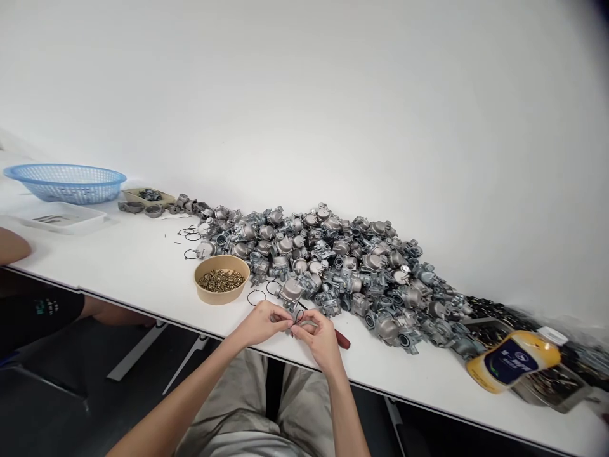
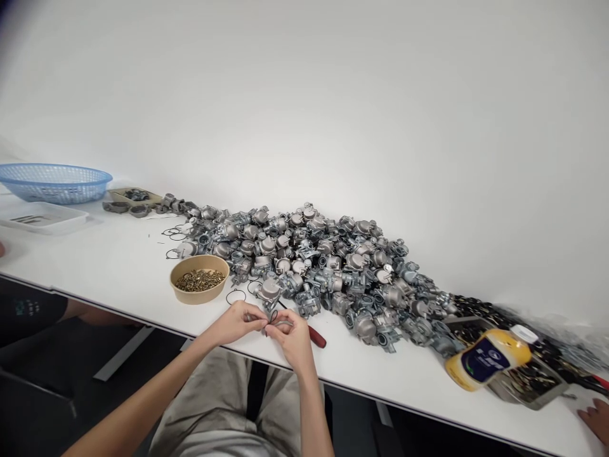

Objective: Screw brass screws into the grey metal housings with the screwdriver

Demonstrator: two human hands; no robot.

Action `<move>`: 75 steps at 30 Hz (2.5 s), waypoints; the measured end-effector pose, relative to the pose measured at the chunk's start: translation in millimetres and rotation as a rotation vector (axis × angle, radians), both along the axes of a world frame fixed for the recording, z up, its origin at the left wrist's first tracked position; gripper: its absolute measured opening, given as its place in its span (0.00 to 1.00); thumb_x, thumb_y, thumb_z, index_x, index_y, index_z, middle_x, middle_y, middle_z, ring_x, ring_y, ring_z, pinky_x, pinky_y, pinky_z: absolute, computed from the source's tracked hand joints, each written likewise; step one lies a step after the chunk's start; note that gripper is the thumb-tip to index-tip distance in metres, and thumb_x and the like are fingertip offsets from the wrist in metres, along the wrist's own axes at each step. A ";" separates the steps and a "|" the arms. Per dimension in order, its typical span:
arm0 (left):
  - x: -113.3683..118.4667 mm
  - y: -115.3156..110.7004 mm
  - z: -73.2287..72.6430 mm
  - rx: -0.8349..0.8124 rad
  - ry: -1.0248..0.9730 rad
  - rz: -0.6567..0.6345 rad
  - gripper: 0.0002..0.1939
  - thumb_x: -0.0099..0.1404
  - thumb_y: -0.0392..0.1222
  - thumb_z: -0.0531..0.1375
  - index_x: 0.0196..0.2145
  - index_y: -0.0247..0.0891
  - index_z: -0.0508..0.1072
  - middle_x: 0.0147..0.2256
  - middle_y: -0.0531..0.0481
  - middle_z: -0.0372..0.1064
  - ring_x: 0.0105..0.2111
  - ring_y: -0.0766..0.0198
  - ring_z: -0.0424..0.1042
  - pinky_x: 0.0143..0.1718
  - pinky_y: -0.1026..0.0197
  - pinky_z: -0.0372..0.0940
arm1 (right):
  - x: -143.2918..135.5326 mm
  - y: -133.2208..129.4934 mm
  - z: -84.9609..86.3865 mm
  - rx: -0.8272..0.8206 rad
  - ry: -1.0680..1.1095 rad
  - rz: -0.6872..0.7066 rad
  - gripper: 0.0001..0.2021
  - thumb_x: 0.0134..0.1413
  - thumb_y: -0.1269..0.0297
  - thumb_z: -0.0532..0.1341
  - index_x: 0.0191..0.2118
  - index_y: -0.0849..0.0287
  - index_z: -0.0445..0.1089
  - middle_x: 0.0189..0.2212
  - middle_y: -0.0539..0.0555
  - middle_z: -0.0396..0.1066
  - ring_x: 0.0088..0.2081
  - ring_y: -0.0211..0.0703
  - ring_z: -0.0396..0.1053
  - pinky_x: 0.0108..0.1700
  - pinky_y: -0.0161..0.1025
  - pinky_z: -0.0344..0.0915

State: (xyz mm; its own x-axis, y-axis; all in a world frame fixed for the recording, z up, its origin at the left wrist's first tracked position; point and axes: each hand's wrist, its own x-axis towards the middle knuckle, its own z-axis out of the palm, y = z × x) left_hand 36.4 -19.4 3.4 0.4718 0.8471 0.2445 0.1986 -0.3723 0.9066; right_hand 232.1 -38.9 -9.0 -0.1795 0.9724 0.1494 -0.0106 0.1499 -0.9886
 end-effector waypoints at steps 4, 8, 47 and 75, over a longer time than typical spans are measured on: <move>-1.4 0.6 -1.0 0.001 0.011 -0.030 0.17 0.65 0.46 0.58 0.32 0.33 0.83 0.29 0.47 0.78 0.29 0.63 0.71 0.30 0.67 0.60 | 0.0 0.8 -2.0 0.000 -0.021 0.017 0.15 0.45 0.63 0.74 0.37 0.62 0.72 0.29 0.54 0.75 0.32 0.42 0.74 0.36 0.35 0.68; -1.0 1.7 -3.3 0.006 0.003 -0.021 0.15 0.64 0.46 0.60 0.30 0.33 0.83 0.28 0.48 0.78 0.28 0.64 0.70 0.29 0.67 0.59 | -0.5 0.1 -2.5 0.005 -0.067 0.004 0.14 0.46 0.61 0.73 0.34 0.62 0.72 0.28 0.53 0.74 0.30 0.40 0.71 0.34 0.34 0.66; -0.7 6.4 -14.0 -0.089 -0.057 -0.004 0.14 0.60 0.45 0.64 0.38 0.33 0.83 0.32 0.45 0.80 0.28 0.62 0.73 0.31 0.65 0.66 | -2.1 -0.4 3.5 -0.035 -0.046 -0.049 0.22 0.40 0.58 0.76 0.37 0.61 0.68 0.27 0.54 0.76 0.31 0.44 0.75 0.36 0.36 0.68; -1.3 1.1 -0.5 -0.253 -0.071 0.039 0.22 0.60 0.55 0.63 0.38 0.30 0.80 0.30 0.42 0.78 0.30 0.59 0.76 0.25 0.66 0.67 | 1.2 1.1 -4.7 0.046 -0.084 -0.065 0.17 0.54 0.52 0.68 0.41 0.61 0.73 0.31 0.56 0.76 0.31 0.45 0.74 0.35 0.38 0.69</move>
State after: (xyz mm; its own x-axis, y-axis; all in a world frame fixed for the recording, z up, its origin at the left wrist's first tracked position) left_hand 35.1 -18.2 2.8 0.4270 0.9026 0.0542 0.1409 -0.1256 0.9820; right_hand 233.3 -37.7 -13.6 -0.1301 0.9747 0.1816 0.0828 0.1932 -0.9777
